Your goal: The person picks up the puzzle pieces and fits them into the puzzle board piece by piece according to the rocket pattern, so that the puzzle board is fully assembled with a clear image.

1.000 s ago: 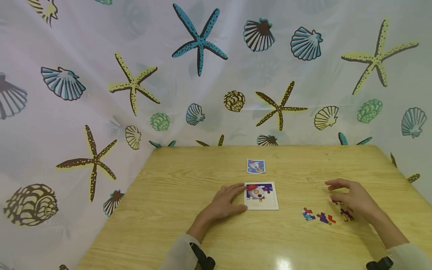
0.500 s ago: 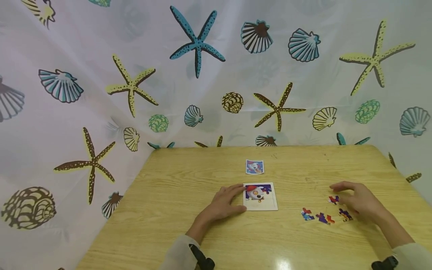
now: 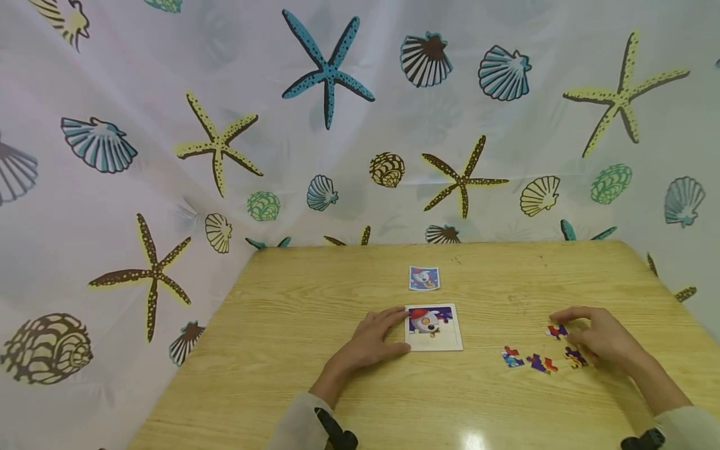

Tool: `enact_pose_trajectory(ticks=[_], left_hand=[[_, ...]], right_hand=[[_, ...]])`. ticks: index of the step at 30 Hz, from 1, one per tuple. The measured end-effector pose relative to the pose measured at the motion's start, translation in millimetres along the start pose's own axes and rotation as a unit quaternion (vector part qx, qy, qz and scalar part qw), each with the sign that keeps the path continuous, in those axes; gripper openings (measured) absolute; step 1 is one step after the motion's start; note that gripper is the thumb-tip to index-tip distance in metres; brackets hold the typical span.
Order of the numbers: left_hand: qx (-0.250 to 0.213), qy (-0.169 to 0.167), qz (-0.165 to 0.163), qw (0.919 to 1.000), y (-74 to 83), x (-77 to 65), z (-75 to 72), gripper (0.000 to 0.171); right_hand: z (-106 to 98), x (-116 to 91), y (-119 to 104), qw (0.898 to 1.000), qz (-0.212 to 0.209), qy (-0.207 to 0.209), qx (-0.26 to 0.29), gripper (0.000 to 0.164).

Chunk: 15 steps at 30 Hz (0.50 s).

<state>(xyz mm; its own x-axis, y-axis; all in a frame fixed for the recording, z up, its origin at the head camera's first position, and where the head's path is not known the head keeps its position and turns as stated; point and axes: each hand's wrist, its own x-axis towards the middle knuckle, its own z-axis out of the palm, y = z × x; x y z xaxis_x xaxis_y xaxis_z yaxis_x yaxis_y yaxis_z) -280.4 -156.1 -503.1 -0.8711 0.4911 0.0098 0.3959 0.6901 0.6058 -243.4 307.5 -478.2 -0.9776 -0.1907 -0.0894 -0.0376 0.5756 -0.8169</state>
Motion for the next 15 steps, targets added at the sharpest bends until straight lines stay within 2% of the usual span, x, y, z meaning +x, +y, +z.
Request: enact_pose_trajectory(ticks=[15], left_hand=[[0.003, -0.001, 0.0, 1.0, -1.4, 0.5, 1.1, 0.073]], right_hand=[[-0.1, -1.3, 2.9, 1.0, 0.001, -0.003, 0.0, 0.037]])
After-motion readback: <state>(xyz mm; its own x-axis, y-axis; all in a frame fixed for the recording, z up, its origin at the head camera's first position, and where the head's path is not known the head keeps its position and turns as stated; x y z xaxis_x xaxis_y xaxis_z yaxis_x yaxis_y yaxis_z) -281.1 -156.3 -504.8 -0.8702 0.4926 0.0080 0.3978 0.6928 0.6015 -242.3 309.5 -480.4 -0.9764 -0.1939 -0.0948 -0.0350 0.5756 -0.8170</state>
